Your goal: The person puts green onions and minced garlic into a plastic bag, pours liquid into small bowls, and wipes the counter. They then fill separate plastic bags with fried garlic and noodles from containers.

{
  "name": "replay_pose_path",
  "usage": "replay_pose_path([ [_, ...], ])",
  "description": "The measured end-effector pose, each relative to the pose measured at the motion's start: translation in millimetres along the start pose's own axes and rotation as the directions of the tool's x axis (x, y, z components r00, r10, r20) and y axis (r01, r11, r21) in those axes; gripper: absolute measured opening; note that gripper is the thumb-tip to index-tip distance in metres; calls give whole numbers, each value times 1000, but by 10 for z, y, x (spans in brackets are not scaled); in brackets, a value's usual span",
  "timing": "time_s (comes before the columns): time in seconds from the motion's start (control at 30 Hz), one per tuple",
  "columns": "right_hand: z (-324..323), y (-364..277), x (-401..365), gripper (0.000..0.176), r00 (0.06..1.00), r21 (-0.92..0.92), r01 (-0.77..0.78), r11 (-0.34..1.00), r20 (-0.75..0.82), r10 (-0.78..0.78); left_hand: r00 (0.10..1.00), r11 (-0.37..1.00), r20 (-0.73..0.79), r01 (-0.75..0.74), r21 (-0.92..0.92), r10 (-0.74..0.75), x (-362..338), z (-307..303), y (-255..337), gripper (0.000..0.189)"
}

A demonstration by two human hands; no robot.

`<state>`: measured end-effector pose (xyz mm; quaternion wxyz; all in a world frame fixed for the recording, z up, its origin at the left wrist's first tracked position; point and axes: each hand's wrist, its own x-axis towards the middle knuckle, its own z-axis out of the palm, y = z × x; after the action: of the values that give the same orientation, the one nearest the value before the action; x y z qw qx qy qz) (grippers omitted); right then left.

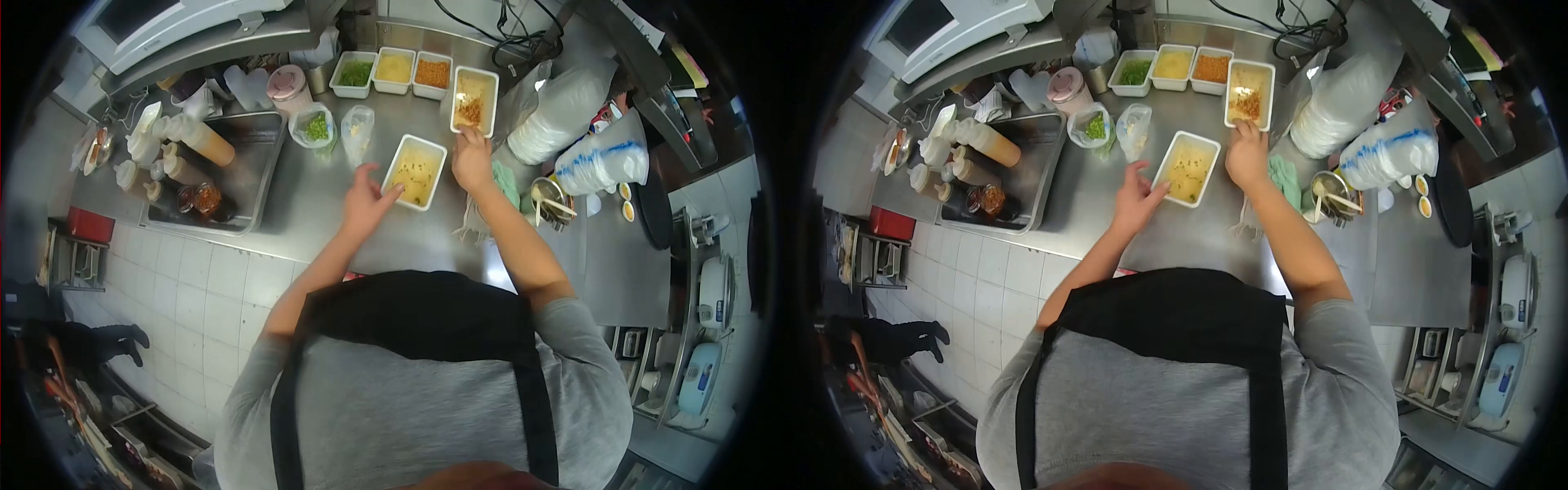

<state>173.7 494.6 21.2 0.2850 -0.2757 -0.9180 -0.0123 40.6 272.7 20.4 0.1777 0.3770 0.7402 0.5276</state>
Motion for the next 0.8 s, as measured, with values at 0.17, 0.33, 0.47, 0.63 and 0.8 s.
replay_pose_path([
  [0.17,-843,-541,-346,29,998,87,-47,995,50,43,990,973,-67,-109,204,125,14,-69,-55,35],
  [0.33,-979,-1017,-951,32,954,81,15,997,298,-39,950,932,-231,-123,341,210,-362,-710,-125,31],
  [0.47,-990,-1125,-1000,26,894,232,52,971,424,-149,958,952,-269,-11,306,97,-477,-964,-439,32],
  [0.63,-1805,-373,-625,29,977,339,-130,932,-116,179,928,933,-360,39,357,99,-556,-1056,-228,42],
  [0.8,-2659,1343,-504,38,660,3,-513,859,-638,396,831,848,-402,-145,510,384,-689,-996,129,39],
])
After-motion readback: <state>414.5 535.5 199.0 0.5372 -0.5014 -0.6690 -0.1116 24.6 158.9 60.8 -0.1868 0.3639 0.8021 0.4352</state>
